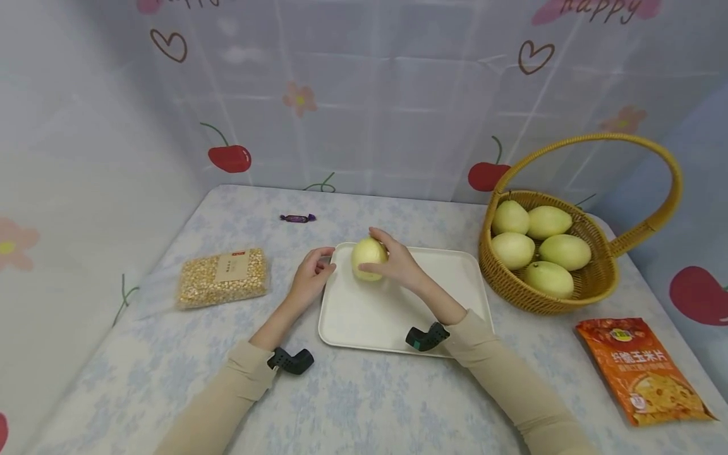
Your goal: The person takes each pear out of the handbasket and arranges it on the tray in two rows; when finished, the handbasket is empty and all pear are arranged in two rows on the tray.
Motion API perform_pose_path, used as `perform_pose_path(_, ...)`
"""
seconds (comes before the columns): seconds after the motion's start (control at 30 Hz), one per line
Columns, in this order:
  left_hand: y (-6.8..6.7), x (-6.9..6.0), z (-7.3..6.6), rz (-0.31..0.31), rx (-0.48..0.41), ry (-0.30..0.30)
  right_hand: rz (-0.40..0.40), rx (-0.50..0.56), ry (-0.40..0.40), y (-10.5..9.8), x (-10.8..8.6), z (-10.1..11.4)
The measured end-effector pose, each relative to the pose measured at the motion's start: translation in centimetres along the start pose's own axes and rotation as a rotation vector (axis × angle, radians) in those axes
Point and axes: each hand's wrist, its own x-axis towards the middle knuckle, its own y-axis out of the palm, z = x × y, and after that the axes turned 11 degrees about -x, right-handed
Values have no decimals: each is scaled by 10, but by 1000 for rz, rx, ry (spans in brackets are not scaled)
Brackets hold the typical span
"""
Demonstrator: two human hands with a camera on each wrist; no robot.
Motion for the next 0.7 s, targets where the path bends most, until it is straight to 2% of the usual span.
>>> perform_pose_path(0.17, 0, 0, 1, 6, 0, 1, 45, 63, -18, -5, -2, -1)
perform_pose_path(0.33, 0, -1, -1, 7, 5, -1, 58, 108, -25, -10, -3, 0)
perform_pose_path(0.43, 0, -1, -2, 4, 11, -2, 53, 121, -32, -9, -2, 1)
perform_pose_path(0.7, 0, 0, 0, 15, 23, 4, 38, 104, 11, -7, -3, 3)
